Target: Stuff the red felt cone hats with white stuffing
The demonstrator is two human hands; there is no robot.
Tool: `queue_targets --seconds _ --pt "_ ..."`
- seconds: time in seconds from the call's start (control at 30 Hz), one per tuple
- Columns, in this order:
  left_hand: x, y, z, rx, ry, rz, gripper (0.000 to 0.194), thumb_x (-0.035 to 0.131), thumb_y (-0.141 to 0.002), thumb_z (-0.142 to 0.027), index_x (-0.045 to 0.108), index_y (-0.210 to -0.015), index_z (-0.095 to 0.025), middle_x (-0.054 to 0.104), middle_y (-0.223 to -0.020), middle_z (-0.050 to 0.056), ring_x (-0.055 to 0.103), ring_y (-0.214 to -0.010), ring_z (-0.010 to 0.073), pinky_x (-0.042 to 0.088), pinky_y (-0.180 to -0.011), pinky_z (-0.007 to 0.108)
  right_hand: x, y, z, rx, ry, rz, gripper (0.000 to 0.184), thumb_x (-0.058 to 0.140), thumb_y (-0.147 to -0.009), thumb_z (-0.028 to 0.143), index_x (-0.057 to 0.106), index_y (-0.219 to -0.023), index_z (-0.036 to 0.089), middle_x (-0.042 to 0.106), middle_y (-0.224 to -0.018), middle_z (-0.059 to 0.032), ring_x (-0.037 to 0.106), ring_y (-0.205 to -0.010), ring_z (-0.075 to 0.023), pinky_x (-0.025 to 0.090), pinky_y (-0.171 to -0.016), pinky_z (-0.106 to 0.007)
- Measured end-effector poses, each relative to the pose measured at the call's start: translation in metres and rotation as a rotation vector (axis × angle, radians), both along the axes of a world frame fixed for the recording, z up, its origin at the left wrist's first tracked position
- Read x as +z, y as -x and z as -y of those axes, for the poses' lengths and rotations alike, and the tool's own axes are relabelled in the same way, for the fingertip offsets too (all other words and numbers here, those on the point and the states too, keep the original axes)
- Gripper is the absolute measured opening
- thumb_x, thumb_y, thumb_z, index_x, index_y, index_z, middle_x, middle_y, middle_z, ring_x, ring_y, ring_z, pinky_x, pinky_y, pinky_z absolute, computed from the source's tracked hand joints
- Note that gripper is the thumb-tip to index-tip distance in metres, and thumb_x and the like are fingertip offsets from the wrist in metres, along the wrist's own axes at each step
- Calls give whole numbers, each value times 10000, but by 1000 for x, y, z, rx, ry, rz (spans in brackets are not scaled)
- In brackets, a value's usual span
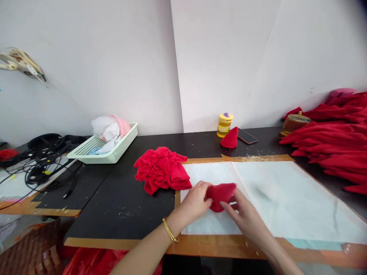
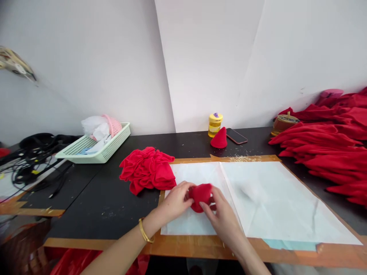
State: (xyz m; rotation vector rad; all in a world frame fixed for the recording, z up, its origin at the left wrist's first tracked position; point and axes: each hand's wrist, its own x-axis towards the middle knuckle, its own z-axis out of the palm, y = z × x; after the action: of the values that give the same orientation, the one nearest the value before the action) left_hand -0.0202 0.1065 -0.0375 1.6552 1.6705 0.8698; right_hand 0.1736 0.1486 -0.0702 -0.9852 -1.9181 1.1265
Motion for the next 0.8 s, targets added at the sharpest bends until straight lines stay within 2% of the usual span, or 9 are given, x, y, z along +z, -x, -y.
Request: queue_targets --seconds 0.1,0.17,0.23,0.37,0.47,0.57,0.63,0.7,0.8 --pt "-7 -10 7 30 7 28 550 603 -736 -57 602 -1275 -165 641 -1173 104 633 -1009 226 496 -959 369 -1 8 -10 53 56 17 470 539 -933 480 570 -1311 202 626 -1359 -144 635 -1195 -302 598 -886 -419" --pt "-5 -5 16 72 19 63 635 616 -777 -127 507 -1401 -176 651 -1128 90 630 -829 182 512 -850 338 1 0 -19 55 140 -11 469 526 -957 488 546 -1328 202 641 -1344 -144 635 -1207 -301 571 -959 -441" --pt "1 7 23 110 15 87 598 623 -795 -175 527 -1385 -196 664 -1080 69 593 -747 158 499 -802 317 4 -13 -27 50 196 -39 429 515 -976 486 555 -1303 211 670 -1292 -129 659 -1159 -286 551 -992 -446" --pt "11 29 20 136 -32 110 457 657 -737 -160 665 -1191 -207 650 -1120 77 577 -869 187 478 -867 326 10 -35 -32 -58 206 -63 479 586 -912 476 558 -1318 224 669 -1275 -130 673 -1095 -294 589 -897 -443" --pt "9 26 5 76 -42 160 554 697 -712 -179 650 -1263 -212 639 -1186 93 590 -878 196 489 -900 351 12 -37 -26 -100 222 -76 563 653 -869 503 554 -1343 215 658 -1280 -153 681 -1050 -301 615 -843 -440" --pt "0 12 -12 -16 -51 224 711 750 -666 -184 604 -1360 -241 616 -1294 98 616 -963 231 480 -972 378 15 -29 -16 -24 236 -88 585 644 -914 527 523 -1397 220 609 -1380 -163 659 -1137 -307 588 -955 -469" --pt "-6 6 -20 -49 -58 267 725 737 -642 -141 615 -1347 -252 610 -1321 90 611 -1054 256 460 -1011 380 18 -21 -11 31 237 -96 589 615 -949 534 491 -1440 232 561 -1452 -154 613 -1240 -313 553 -1026 -490" --pt "-10 6 -24 -33 -51 313 641 695 -646 -114 648 -1275 -226 645 -1228 90 607 -1047 252 464 -982 365 23 -13 -9 71 222 -135 576 585 -981 517 454 -1480 260 509 -1515 -133 552 -1332 -300 531 -1068 -485" --pt "-10 18 -23 22 24 404 442 633 -739 -186 640 -1180 -163 657 -928 60 586 -768 164 486 -762 291 27 -4 -9 103 132 -193 535 543 -1017 458 420 -1512 298 437 -1578 -111 545 -1348 -270 535 -1073 -468"
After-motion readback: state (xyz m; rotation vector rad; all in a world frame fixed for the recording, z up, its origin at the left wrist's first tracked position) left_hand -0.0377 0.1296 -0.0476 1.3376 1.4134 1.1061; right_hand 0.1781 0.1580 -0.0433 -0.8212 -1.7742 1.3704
